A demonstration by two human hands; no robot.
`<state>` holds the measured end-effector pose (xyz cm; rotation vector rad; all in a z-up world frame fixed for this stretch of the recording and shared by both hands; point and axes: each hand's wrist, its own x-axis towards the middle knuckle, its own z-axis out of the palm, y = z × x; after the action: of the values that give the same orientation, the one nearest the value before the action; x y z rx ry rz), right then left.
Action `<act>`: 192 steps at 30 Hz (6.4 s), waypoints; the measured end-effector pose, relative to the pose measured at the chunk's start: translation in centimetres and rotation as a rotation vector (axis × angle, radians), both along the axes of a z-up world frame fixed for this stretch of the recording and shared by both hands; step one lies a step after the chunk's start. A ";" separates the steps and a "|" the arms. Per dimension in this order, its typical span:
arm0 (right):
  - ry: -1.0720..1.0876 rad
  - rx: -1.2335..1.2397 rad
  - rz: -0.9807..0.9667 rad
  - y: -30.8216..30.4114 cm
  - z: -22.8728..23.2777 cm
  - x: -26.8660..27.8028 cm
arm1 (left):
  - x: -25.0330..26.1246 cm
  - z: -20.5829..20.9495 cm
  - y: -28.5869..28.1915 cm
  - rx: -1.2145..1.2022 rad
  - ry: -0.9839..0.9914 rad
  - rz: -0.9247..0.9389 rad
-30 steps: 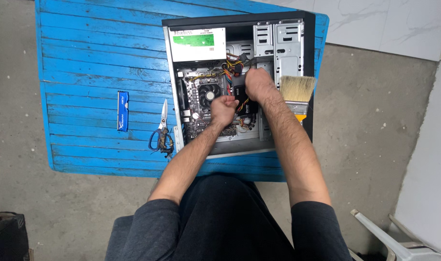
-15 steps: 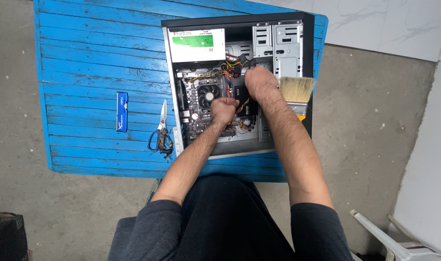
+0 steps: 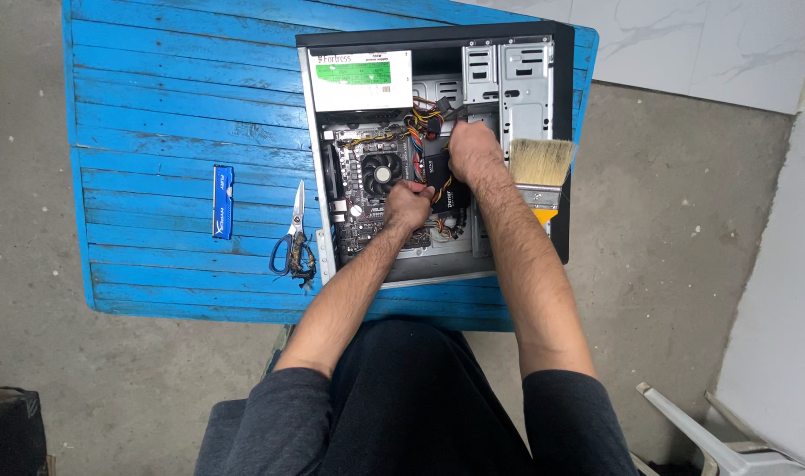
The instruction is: The person installs a hard drive into a desktop computer case, connects power and data cables, and cleans the interior with a brush. They then insert a graphics card into the motherboard and connect additional cables.
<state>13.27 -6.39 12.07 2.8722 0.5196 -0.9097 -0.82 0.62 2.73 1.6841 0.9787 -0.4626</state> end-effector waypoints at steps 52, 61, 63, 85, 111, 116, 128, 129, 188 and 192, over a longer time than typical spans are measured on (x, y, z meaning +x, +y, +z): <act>-0.506 0.745 -0.546 -6.6 -11.6 -5.4 | 4.1 2.3 3.6 0.145 -0.169 -0.098; -0.354 0.782 -0.630 -5.6 -9.5 -5.4 | 3.5 2.5 4.1 0.077 -0.186 -0.148; -0.346 0.577 -0.514 -5.9 -9.9 -5.2 | 3.5 2.0 3.9 0.101 -0.230 -0.114; 0.127 0.000 -0.172 -3.8 -0.4 -10.3 | 7.9 5.9 2.0 0.241 -0.083 -0.334; -0.228 0.872 -0.822 -7.7 -12.1 -8.8 | 5.6 -1.5 4.0 0.004 -0.369 -0.327; -0.182 1.106 -0.991 -7.5 -15.3 -7.5 | 5.1 -1.4 4.8 -0.056 -0.394 -0.381; -0.091 1.267 -0.838 -8.3 -14.7 -7.3 | 5.9 -1.2 4.1 0.065 -0.486 -0.522; -0.184 1.230 -0.657 -8.4 -14.1 -7.1 | 5.9 -1.2 3.8 0.062 -0.475 -0.500; -0.234 0.128 -0.078 -3.3 -3.0 -7.6 | -2.8 3.5 1.8 0.133 0.021 -0.552; -0.215 0.077 -0.137 -2.0 -2.4 -7.9 | -2.8 1.7 1.9 0.037 0.037 -0.457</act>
<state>5.41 -8.34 9.66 3.0570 0.3486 -0.5969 -3.66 2.48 4.45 1.9419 0.6246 -0.7807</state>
